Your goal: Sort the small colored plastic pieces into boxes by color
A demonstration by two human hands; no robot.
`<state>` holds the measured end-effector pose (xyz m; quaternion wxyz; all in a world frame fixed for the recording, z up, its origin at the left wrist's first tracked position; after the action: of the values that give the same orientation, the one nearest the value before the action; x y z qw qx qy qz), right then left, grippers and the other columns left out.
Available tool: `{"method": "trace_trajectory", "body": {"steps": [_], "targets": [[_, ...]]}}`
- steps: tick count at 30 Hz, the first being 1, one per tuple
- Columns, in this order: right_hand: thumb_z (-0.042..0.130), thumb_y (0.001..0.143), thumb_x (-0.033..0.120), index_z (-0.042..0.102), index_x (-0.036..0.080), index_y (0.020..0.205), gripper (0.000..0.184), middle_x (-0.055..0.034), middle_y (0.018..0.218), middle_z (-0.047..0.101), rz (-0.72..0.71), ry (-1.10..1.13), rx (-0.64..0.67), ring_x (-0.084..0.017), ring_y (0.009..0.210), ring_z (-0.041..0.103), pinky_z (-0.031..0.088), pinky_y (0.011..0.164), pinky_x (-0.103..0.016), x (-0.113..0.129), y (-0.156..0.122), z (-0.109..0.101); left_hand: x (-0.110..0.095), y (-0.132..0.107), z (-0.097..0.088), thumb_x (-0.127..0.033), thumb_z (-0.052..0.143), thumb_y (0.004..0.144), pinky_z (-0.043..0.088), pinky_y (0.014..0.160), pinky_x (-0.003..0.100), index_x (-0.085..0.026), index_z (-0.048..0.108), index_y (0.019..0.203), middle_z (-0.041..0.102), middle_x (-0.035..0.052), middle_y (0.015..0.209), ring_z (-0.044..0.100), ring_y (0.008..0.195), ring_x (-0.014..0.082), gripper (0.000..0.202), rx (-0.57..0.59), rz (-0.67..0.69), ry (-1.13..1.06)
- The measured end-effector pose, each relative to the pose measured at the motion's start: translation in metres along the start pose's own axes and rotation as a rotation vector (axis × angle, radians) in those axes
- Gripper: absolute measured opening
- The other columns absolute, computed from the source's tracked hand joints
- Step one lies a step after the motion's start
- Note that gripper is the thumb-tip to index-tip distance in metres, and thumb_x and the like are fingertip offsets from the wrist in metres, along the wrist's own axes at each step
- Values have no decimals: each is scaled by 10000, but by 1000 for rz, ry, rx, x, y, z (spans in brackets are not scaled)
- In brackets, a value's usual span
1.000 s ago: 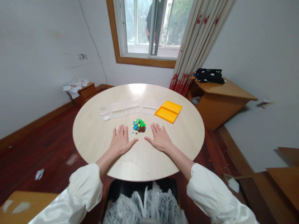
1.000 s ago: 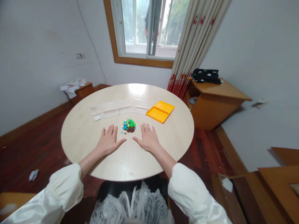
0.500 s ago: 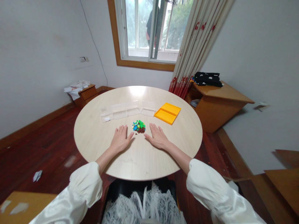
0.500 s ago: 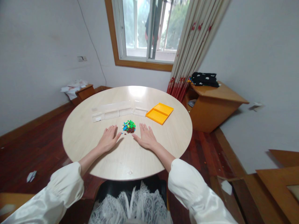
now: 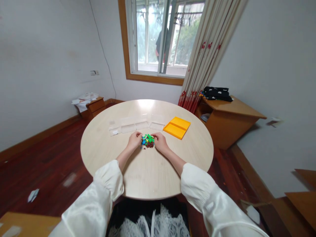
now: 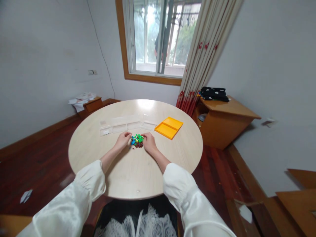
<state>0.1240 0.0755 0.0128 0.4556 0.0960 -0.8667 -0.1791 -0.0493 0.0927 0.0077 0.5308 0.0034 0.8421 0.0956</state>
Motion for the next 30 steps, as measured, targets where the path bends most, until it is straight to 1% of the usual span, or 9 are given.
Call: {"method": "trace_trajectory", "body": {"steps": [3,8,10,13,15,17,19,24,30], "targets": [[396,704,-19,709,164,848,390,-54,866,696,-9,-20,35,-153,832,618,475,824,-295,-4,18,10,-3,13,7,-180,493,700,456,798,331,-161,636,703,689,77,788,622,801,216,144,32,37,50],[438,689,-53,727,165,808,381,-46,830,696,-56,-22,144,-150,814,623,478,815,-281,-3,37,22,-4,23,3,-155,435,750,463,796,334,-149,663,815,687,82,816,619,805,210,237,40,85,108],[449,734,-22,729,160,836,349,-57,858,681,-88,-32,190,-150,829,617,475,816,-285,1,37,24,-13,22,-5,-150,406,772,458,825,355,-146,666,873,673,93,871,608,845,217,280,-18,189,202],[494,783,53,725,155,895,276,-64,886,637,-131,-66,286,-141,808,594,476,782,-278,7,34,27,-28,20,-15,-156,398,800,419,907,403,-152,666,979,632,124,993,546,1005,251,322,-127,316,381],[537,781,91,724,156,896,229,-60,887,616,-137,-72,325,-133,775,573,474,765,-280,10,33,27,-30,22,-15,-187,403,827,379,949,452,-174,632,1105,589,139,1128,496,1092,278,361,-150,313,489],[560,775,104,719,156,914,218,-55,889,603,-114,-61,335,-124,750,559,472,750,-278,10,33,25,-29,25,-10,-235,404,854,327,993,481,-186,595,1184,534,149,1245,455,1157,295,384,-123,301,570],[570,775,109,708,156,964,239,-55,892,599,-93,-53,345,-123,743,554,471,738,-276,10,33,25,-27,28,-1,-271,391,877,271,1032,495,-194,584,1206,500,151,1304,428,1201,298,389,-73,299,619],[579,796,140,699,150,1013,248,-58,867,596,-100,-53,355,-136,764,553,462,740,-280,13,32,26,-21,31,9,-274,350,899,184,1072,518,-200,604,1164,518,141,1303,424,1231,275,374,5,284,637],[605,784,137,725,168,891,164,-31,792,611,-82,-59,306,-126,738,555,447,719,-261,12,32,28,-18,33,9,-254,361,887,160,1075,515,-199,604,1130,566,124,1247,450,1209,251,348,25,274,595]]}}
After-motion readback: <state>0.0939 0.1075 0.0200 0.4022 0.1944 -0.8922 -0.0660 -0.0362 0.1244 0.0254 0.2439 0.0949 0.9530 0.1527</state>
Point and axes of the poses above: each hand's wrist, its own y-axis towards the middle knuckle, its own z-axis out of the palm, x = y × z, the point moved 9 cm from there along y, towards the middle knuckle
